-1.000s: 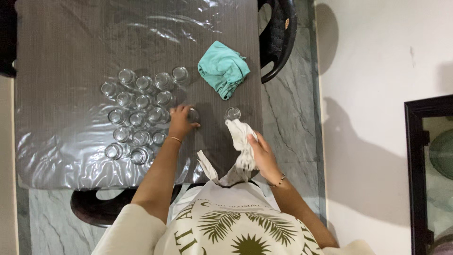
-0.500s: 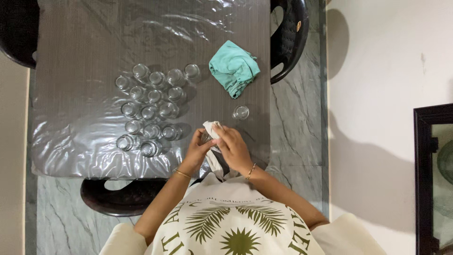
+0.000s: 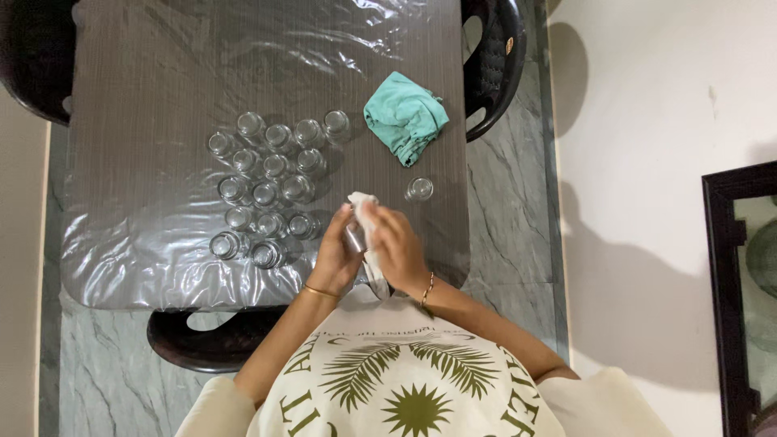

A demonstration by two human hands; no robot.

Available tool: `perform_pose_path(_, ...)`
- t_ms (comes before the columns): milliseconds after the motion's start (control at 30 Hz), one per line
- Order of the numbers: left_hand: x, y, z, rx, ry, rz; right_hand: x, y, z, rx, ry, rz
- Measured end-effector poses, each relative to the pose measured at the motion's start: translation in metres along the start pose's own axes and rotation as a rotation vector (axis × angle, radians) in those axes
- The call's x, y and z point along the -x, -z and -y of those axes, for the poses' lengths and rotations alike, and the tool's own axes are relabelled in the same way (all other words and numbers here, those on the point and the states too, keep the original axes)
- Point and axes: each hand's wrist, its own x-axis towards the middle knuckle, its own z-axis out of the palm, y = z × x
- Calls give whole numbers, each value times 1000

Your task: The person wipes multiple small clear glasses with a white cloth on a table covered with a plastic sheet. They handle the glasses one at a time, wiping each and placing them in a separate pile.

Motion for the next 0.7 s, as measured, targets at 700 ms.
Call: perform_pose_path(700,-5,-47,-24,-60,-101,282,-11,-10,4,-34,16,147)
